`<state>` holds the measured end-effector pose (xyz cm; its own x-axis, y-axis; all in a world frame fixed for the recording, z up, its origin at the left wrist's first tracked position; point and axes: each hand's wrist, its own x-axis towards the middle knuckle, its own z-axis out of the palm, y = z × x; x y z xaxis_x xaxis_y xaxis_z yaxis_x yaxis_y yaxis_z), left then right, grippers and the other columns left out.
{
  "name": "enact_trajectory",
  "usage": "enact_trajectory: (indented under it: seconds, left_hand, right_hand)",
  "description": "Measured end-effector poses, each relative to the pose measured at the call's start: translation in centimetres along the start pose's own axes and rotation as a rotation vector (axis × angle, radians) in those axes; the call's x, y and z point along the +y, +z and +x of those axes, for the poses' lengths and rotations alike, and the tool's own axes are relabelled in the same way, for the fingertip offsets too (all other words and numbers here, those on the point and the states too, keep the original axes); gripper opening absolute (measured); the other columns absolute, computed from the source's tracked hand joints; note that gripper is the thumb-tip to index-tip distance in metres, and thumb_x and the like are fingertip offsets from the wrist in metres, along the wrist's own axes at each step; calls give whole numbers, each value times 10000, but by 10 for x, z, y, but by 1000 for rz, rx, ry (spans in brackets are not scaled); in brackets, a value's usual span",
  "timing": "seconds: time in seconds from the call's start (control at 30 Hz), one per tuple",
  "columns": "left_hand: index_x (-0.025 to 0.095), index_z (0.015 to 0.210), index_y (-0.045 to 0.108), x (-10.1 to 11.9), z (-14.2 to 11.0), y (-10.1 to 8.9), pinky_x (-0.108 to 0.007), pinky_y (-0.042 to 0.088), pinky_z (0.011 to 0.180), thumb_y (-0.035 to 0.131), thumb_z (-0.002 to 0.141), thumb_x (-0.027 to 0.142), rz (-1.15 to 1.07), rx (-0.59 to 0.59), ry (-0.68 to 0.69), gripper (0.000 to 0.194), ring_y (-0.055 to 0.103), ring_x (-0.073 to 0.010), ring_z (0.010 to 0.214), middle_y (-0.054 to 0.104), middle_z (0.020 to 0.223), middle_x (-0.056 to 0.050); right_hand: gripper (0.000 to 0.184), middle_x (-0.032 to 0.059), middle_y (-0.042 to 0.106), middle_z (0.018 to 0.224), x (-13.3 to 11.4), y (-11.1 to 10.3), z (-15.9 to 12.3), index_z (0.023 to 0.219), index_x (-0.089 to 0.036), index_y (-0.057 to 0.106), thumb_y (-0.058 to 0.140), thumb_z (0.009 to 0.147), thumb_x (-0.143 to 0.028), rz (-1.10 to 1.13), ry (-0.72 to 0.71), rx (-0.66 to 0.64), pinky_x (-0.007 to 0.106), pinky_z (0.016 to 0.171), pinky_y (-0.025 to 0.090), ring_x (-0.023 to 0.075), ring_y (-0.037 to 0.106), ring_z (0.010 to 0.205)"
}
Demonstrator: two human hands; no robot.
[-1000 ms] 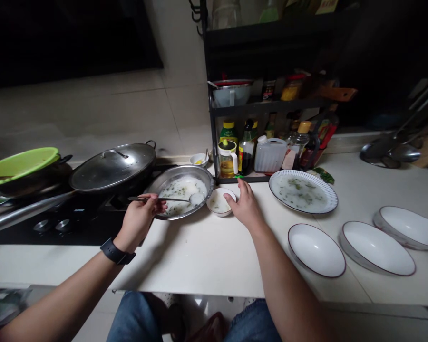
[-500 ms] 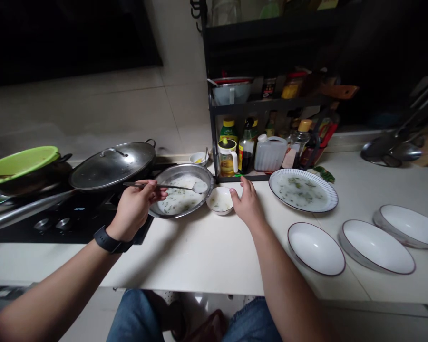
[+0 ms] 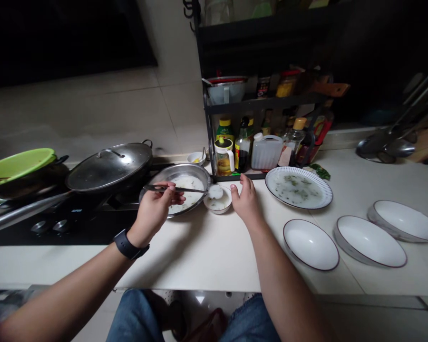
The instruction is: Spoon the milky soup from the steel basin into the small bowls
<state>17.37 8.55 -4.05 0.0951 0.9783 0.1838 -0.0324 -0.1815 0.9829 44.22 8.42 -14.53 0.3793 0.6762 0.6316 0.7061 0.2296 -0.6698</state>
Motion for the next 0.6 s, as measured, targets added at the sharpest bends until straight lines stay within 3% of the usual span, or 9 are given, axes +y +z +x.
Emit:
enact_trajectory:
  seconds: [0.2,0.3,0.43,0.53,0.6]
  left_hand:
    - [183,1085,599,-11,-27,5,-343,612,700,572,1010,437,311,-115,236,267,761,-222,743,751,857,-86]
    - [197,1124,635,-15,-37,2,-348,611,792,530,1034,311,533,-219,464,180,766,-224,853,771,942,-112]
    - [184,1157,680,-23,-39,-6,-375,627,865,495,1009,178,729,-434,798,237,758,-241,1003,775,1103,-167]
    - [188,1183,700,-26,-38,-13,-398,637,890,489,990,153,810,-534,876,288,753,-252,1065,766,1180,-181]
    - [196,1166,703,-26,-38,-16,-400,635,906,513,986,167,764,-487,835,263,758,-254,1057,775,1149,-170]
  right_hand:
    - [523,226,615,1370,-1,-1,1,1453,-178,498,527,1001,-441,3,20,-15,556,1004,573,324,667,1183]
    - [534,242,619,1359,-2,-2,1,1441,-151,503,511,1005,-460,7,24,-13,565,1005,569,332,668,1179]
    - [541,231,628,1347,0,-1,1,1441,-169,509,478,1025,-514,15,15,-9,564,1004,569,326,669,1179]
    - [546,225,631,1351,1,-1,1,1443,-185,510,457,1035,-543,16,9,-3,564,997,572,323,671,1173]
    - [547,228,634,1346,1,-1,1,1440,-179,513,453,1036,-543,15,5,-5,566,998,572,324,674,1169]
